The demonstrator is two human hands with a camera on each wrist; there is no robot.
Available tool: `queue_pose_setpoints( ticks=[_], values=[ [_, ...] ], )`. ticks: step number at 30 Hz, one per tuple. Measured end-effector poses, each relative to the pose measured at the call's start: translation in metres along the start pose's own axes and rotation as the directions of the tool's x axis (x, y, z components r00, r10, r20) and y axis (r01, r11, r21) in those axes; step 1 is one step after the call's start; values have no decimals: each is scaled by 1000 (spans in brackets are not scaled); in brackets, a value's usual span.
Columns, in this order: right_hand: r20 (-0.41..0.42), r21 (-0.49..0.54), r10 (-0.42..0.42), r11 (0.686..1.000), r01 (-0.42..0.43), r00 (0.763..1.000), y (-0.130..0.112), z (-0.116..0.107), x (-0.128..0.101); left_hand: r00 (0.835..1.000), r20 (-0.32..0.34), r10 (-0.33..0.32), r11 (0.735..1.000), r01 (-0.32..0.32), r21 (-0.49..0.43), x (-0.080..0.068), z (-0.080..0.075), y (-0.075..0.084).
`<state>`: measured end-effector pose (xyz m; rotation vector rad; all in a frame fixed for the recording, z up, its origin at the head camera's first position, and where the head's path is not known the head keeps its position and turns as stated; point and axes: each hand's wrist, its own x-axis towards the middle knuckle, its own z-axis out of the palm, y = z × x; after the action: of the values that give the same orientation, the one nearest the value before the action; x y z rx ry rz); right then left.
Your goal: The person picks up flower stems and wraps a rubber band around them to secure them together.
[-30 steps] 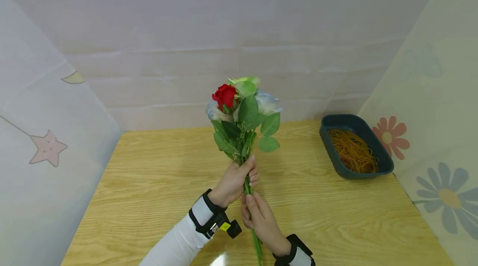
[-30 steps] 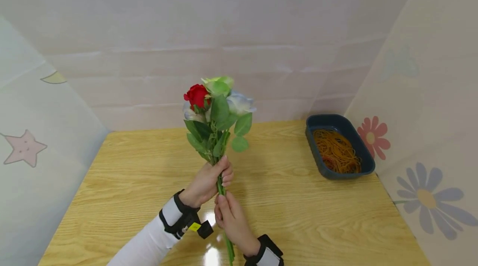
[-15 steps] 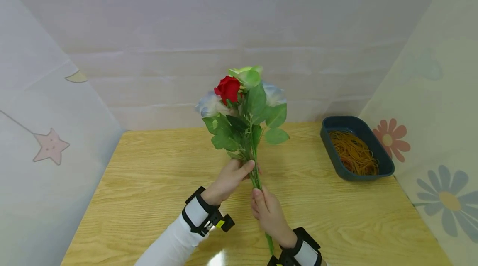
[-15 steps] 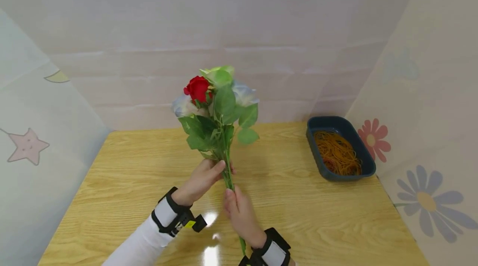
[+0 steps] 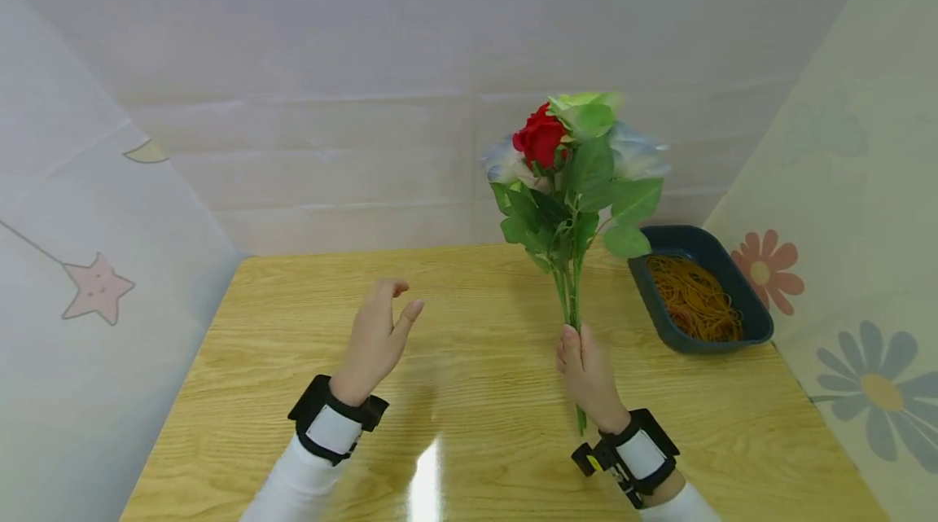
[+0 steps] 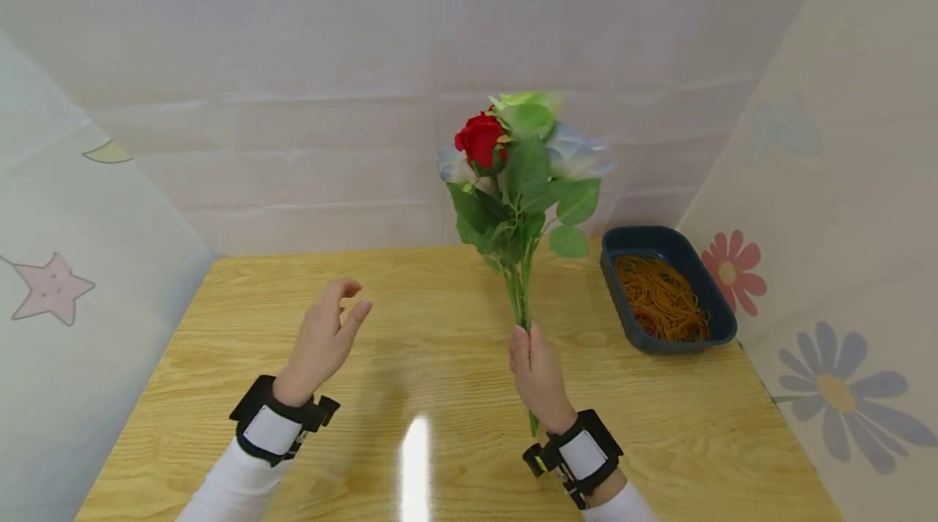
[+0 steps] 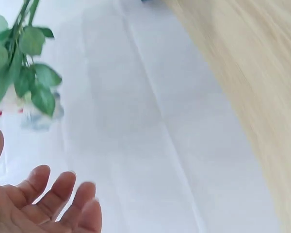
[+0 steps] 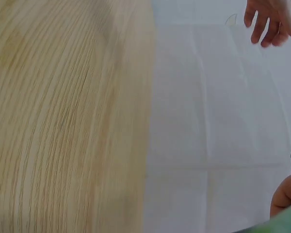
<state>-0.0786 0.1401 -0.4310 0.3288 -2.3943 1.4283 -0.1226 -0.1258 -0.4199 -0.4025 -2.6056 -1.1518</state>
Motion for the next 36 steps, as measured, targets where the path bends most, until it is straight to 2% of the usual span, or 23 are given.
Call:
queue_pose_setpoints(
  ticks=[2, 4, 6, 9, 13, 17, 20, 26, 31, 34, 36],
  values=[
    [-2, -43, -2, 999, 2, 1000, 6, -6, 3, 998, -60, 36, 991, -28, 130, -2, -7, -9],
    [1, -74, 13, 997, -13, 1000, 14, -11, 6, 991, -114, 64, 965, -32, 261, -5, -13, -20],
    [6, -95, 50, 994, -49, 999, 24, -15, 8, 986, -154, 71, 931, -10, 365, -9, -18, -30],
    [16, -110, 127, 986, -124, 992, 45, -20, 11, 979, -196, 48, 884, 50, 465, -16, -26, -44],
    [40, -145, 214, 968, -206, 976, 81, -30, 11, 974, -225, -2, 863, 116, 493, -25, -36, -57],
    [51, -238, 274, 937, -255, 960, 109, -41, 9, 971, -236, -32, 856, 148, 496, -30, -45, -64],
    [42, -336, 292, 905, -262, 955, 122, -49, 7, 971, -231, -63, 848, 174, 501, -36, -48, -70],
    [53, -448, 352, 845, -293, 934, 139, -61, 4, 972, -187, -145, 825, 223, 518, -49, -49, -85],
    [84, -502, 447, 791, -350, 891, 146, -66, 4, 967, -121, -225, 811, 255, 526, -54, -43, -99],
    [93, -538, 484, 760, -366, 870, 148, -67, 2, 965, -93, -246, 804, 257, 536, -54, -39, -105],
    [98, -555, 492, 748, -363, 865, 150, -68, 1, 968, -83, -236, 803, 242, 544, -54, -36, -107]
  ],
)
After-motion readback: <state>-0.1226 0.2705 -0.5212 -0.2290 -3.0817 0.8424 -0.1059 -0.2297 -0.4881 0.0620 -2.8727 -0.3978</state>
